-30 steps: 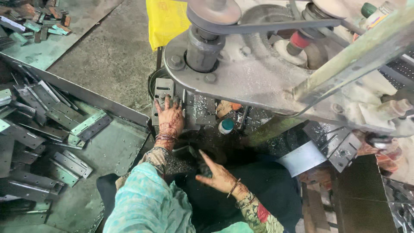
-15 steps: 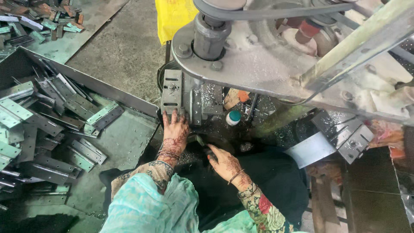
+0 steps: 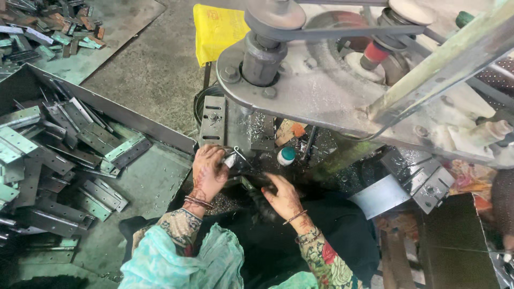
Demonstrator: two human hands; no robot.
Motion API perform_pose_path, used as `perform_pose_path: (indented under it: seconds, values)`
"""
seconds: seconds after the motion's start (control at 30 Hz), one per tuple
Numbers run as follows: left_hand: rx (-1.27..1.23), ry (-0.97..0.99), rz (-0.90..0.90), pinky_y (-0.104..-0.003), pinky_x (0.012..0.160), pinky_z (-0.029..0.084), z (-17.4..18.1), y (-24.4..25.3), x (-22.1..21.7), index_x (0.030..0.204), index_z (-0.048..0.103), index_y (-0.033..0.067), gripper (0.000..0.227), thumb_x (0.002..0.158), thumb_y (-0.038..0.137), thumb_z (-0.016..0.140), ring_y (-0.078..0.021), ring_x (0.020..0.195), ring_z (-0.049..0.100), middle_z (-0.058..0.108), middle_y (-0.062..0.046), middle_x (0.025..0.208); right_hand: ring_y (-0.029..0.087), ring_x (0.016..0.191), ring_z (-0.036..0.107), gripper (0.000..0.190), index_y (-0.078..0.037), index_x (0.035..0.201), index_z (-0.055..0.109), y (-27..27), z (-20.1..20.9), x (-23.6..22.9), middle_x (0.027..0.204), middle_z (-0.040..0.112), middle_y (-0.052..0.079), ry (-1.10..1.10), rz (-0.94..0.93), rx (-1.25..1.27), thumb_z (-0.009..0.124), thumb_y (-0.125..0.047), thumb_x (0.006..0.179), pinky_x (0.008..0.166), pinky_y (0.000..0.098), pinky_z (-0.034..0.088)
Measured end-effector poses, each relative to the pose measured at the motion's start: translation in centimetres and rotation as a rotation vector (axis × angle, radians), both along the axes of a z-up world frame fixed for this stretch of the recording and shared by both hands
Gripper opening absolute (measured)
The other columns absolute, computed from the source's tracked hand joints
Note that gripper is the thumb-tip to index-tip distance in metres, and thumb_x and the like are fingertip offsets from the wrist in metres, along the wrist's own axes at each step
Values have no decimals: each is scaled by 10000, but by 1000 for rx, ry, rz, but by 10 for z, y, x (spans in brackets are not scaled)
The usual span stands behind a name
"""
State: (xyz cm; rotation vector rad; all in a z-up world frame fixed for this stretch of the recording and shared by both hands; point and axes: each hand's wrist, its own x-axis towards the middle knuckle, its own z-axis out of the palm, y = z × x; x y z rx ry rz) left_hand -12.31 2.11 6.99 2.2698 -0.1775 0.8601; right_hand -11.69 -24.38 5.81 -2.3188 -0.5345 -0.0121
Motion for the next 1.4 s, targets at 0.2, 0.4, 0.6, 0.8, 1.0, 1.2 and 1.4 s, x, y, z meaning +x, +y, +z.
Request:
perform_pose_path:
  seconds: [0.2,0.4,0.6,0.8,1.0,1.2,1.4]
  values:
    - [-776,84,-276,-380,931,533,-30,-3,31,1081,738,5,218,877,81,736,-324,994,702,719,-152,1017,84,1037,692,445,-63,1294,642,20,-19,45,1144,731,78,209,12,643,788,-36,875,917,242,570]
    - [-149,143,189,-504,1107,367,-33,10,65,1341,643,77,575,780,125,759,-375,1273,511,621,-139,1381,177,944,718,361,-94,1181,696,32,-9,67,1033,757,64,-122,-259,142,815,-56,842,843,314,579]
    - [231,420,182,-545,1164,308,-14,15,48,1471,556,152,710,787,246,723,-355,1451,358,461,-74,1550,342,1123,626,455,-90,1254,641,76,5,63,1177,635,134,-440,114,-336,733,-92,809,952,444,529]
    - [521,615,0,-709,1181,120,-19,-8,40,1432,546,164,677,808,352,730,-344,1517,230,359,-49,1611,395,1158,605,638,-60,1397,544,66,10,25,1256,626,199,-263,118,-342,740,-236,815,941,469,517]
    - [586,622,14,-723,1171,45,-24,-13,54,1488,501,196,670,864,389,651,-337,1539,191,315,2,1644,417,1069,665,792,-69,1488,406,45,-8,-21,1199,647,214,192,62,-685,760,-323,827,905,495,551]
    - [553,619,24,-745,1160,-21,-28,-8,63,1491,484,214,590,939,400,577,-340,1543,147,283,35,1648,433,1013,691,852,-95,1534,333,35,-38,-29,1125,694,232,354,14,-683,746,-268,810,892,502,567]
    - [539,578,25,-749,1172,-17,-36,-8,60,1479,520,218,591,905,324,614,-338,1557,179,336,35,1646,441,1012,689,785,-94,1508,352,30,-44,-37,1124,693,244,323,4,-628,715,-284,838,884,511,563]
